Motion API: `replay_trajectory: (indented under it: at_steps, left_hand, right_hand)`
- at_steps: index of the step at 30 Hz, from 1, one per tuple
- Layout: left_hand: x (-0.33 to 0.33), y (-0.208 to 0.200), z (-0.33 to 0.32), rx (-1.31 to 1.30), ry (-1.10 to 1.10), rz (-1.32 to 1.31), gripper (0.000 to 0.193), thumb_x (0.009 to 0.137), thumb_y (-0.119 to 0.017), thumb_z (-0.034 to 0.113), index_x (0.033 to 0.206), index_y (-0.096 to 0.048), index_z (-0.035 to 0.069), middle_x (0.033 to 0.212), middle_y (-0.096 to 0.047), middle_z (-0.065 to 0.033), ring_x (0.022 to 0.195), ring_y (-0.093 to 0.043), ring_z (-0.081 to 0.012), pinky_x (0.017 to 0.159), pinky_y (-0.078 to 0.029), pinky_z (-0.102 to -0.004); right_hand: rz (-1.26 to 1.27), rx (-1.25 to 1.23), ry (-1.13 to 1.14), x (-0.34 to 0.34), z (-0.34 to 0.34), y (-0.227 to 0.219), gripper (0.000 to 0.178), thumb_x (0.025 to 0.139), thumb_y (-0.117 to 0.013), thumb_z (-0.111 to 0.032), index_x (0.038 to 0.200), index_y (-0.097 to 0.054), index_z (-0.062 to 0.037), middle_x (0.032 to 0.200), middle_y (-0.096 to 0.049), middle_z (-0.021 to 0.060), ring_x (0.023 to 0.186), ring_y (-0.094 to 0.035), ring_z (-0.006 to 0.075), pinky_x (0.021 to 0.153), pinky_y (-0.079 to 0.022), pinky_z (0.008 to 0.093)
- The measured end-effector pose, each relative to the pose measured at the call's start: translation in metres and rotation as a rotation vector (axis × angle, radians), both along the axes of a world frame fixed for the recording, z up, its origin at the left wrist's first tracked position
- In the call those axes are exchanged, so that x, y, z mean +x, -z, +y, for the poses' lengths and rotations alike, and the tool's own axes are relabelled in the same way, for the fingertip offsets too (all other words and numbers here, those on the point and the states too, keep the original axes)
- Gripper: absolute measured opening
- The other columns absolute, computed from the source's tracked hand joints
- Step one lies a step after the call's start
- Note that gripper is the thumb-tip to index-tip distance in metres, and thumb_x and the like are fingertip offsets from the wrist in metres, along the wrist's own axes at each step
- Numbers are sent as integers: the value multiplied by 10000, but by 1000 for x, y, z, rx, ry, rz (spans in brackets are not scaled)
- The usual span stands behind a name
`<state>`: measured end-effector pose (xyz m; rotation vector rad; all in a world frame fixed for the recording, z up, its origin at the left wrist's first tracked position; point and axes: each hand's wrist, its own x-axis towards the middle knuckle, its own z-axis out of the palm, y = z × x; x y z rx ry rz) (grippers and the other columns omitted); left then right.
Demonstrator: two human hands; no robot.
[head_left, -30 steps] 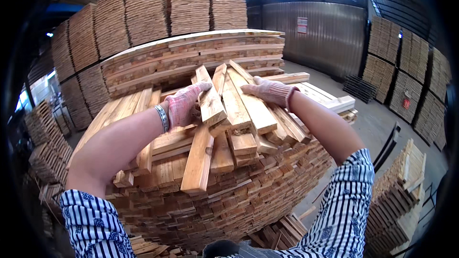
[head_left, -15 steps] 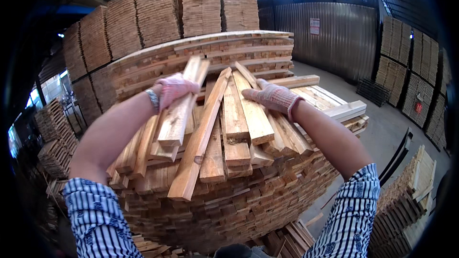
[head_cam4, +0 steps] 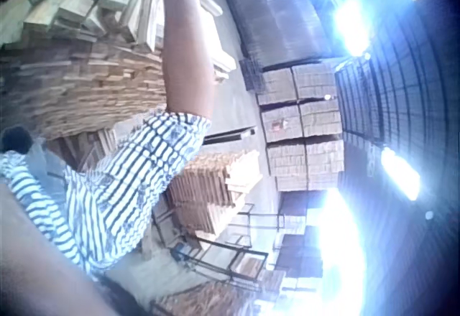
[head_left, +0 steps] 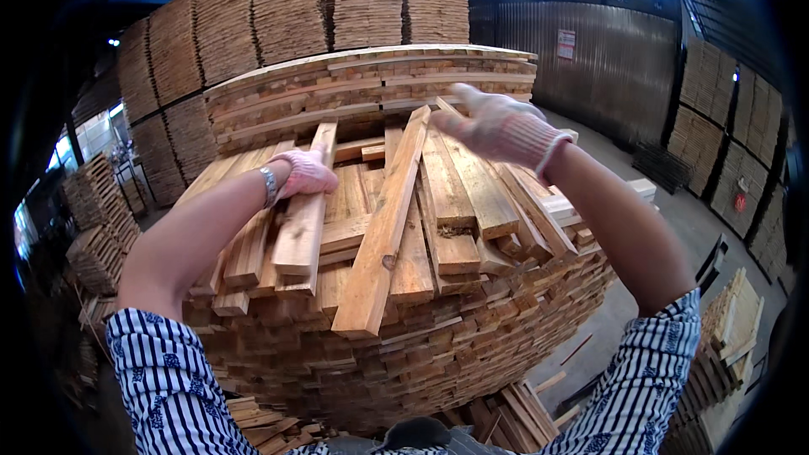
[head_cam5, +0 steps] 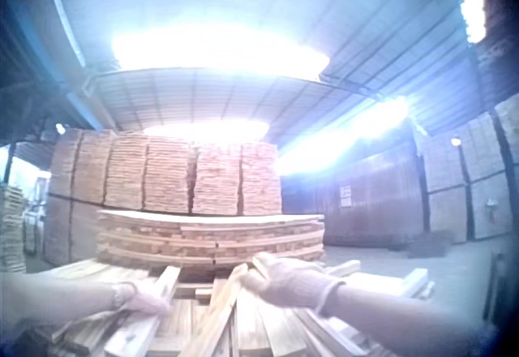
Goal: The person repeatedly picks up bundles of wooden planks from a lower pile and places them onto a higher stack. They adjust the planks by hand to align them with the existing stack. The task involves moving between different stacks of wood within the warehouse.
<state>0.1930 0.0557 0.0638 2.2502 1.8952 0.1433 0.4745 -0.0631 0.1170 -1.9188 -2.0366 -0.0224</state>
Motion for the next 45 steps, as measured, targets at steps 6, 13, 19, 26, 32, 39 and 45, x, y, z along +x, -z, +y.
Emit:
replay_trajectory:
  at_steps: [6, 13, 19, 26, 32, 39, 45]
  left_hand:
    - [-11, 14, 12, 55, -34, 51, 826, 774, -626, 312, 1488, -361, -8, 1319, -579, -298, 1198, -594, -392, 980, -468, -427]
    - [-27, 34, 18, 286, 88, 283, 660, 894, -515, 333, 1479, -391, 54, 1320, -577, -298, 1250, -556, -413, 1056, -426, -424]
    - [-7, 2, -14, 62, 363, 408, 712, 863, -516, 434, 1463, -443, 58, 1511, -348, -300, 1378, -376, -443, 1094, -385, -520]
    - [-35, -6, 8, -68, 405, 132, 469, 884, -504, 408, 1221, -689, 138, 1361, -541, -139, 1300, -452, -346, 1102, -363, -443]
    - [-17, 4, 9, 25, 459, 437, 442, 922, -464, 333, 1213, -692, 89, 1352, -592, -104, 1265, -530, -283, 1093, -400, -382]
    - [-27, 17, 24, 227, 518, 314, 363, 893, -516, 292, 1097, -713, 64, 1193, -677, -149, 1129, -614, -330, 1025, -461, -392]
    - [-29, 6, -4, 312, 393, 183, 417, 974, -472, 336, 1239, -643, 63, 1192, -659, -172, 1144, -614, -337, 1004, -477, -406]
  right_hand:
    - [-397, -293, -94, -92, 10, 30, 750, 936, -464, -545, 1508, -384, -66, 1368, -587, 211, 1219, -608, 345, 1008, -494, 461]
    - [-456, -307, -231, -118, 43, 43, 695, 879, -515, -503, 1398, -525, -41, 1319, -629, 182, 1188, -627, 338, 1011, -481, 475]
    - [-661, -380, -239, -129, 79, 50, 683, 855, -553, -494, 1361, -559, -34, 1306, -634, 192, 1178, -629, 344, 997, -488, 447]
    - [-555, -286, -193, -115, 68, 33, 562, 813, -599, -374, 1250, -653, -24, 1198, -684, 210, 1116, -664, 335, 972, -507, 416]
    - [-442, -164, 9, -111, 86, 53, 520, 820, -615, -372, 1249, -657, -81, 1213, -676, 203, 1100, -666, 350, 948, -529, 441]
    - [65, 84, -138, -78, 81, 42, 525, 816, -575, -423, 1175, -701, -62, 1126, -698, 220, 1038, -682, 351, 935, -520, 401]
    - [403, 113, -179, -85, 93, 40, 451, 835, -608, -347, 1169, -684, -52, 1021, -709, 149, 922, -675, 259, 861, -523, 360]
